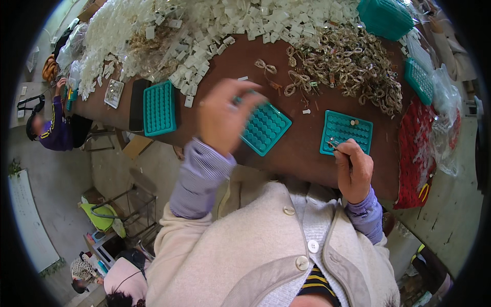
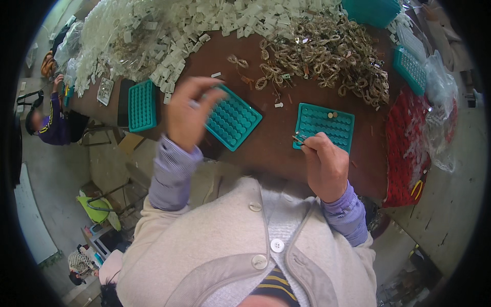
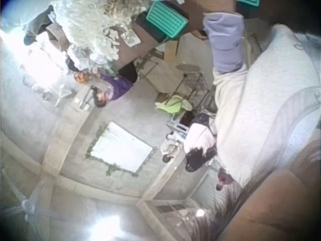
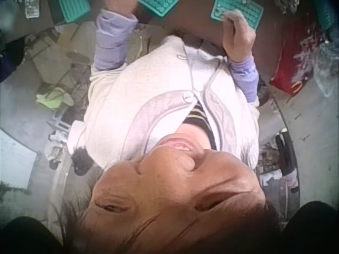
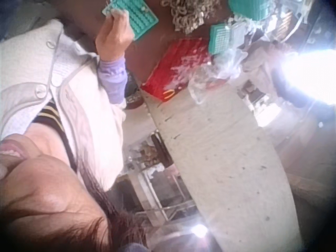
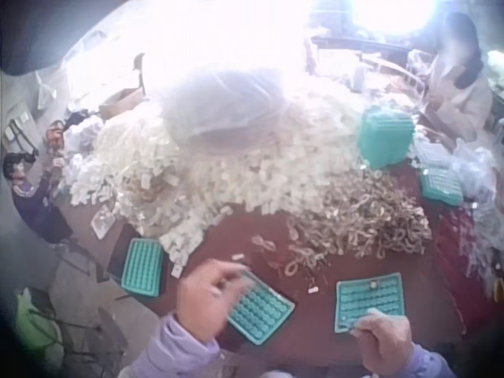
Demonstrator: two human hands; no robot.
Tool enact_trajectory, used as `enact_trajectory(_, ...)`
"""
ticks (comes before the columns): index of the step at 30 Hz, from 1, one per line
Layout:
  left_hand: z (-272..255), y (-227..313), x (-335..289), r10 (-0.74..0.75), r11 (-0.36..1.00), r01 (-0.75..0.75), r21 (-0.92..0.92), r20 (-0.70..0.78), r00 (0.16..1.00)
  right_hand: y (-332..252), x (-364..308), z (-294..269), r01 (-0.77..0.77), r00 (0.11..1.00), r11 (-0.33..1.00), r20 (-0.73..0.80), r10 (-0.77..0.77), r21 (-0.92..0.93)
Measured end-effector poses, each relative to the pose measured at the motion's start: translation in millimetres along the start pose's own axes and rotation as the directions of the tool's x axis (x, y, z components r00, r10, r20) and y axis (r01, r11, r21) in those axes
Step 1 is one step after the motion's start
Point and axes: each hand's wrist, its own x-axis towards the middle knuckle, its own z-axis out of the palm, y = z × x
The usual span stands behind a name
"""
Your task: The person repeatedly picks small white plastic housings and metal pins from a table, inserts the pins into the housings, and places the assembled units into teal trays. The person also moves a plastic bag of parts and repositions trays on the table.
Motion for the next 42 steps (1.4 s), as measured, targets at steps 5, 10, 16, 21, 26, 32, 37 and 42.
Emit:
enact_trajectory(5, -52, -71, 36, -0.048, 0.598, 0.174, 0.782, -0.182, 0.982, -4, -10, 8, -0.096, 0.995, 0.992, 0.009, 0.095, 0.078)
enact_trajectory(10, -50, -51, 36, 0.030, 0.643, 0.092, 0.760, -0.145, 0.989, -19, -3, 1, -0.051, 0.993, 0.970, -0.090, 0.075, 0.238)
enact_trajectory(16, 34, 54, -18, 0.072, 0.997, -0.070, -0.022, 0.072, 0.995, -25, 21, -1, 0.251, 0.965, 0.946, -0.130, -0.228, 0.206)
enact_trajectory(21, 61, 87, -39, -0.080, 0.838, 0.303, -0.454, 0.447, 0.891, -14, 6, -10, 0.191, 0.951, 0.958, -0.281, -0.127, 0.213)
enact_trajectory(26, 66, 64, -36, -0.185, 0.644, 0.570, -0.510, 0.620, 0.763, -15, -12, -3, -0.014, 0.956, 0.827, -0.235, 0.176, 0.561)
enact_trajectory(32, 62, 55, -49, 0.006, 0.785, 0.258, -0.564, 0.423, 0.906, -28, -12, 3, -0.332, 0.929, 0.618, 0.136, 0.343, 0.712)
enact_trajectory(37, 52, 53, -41, 0.199, 0.875, -0.004, -0.484, 0.353, 0.914, -30, -4, -3, -0.433, 0.901, 0.596, 0.323, 0.289, 0.676)
enact_trajectory(42, 41, 58, -36, 0.242, 0.917, -0.026, -0.397, 0.504, 0.829, -24, 0, -17, -0.179, 0.938, 0.925, 0.342, 0.058, 0.335)
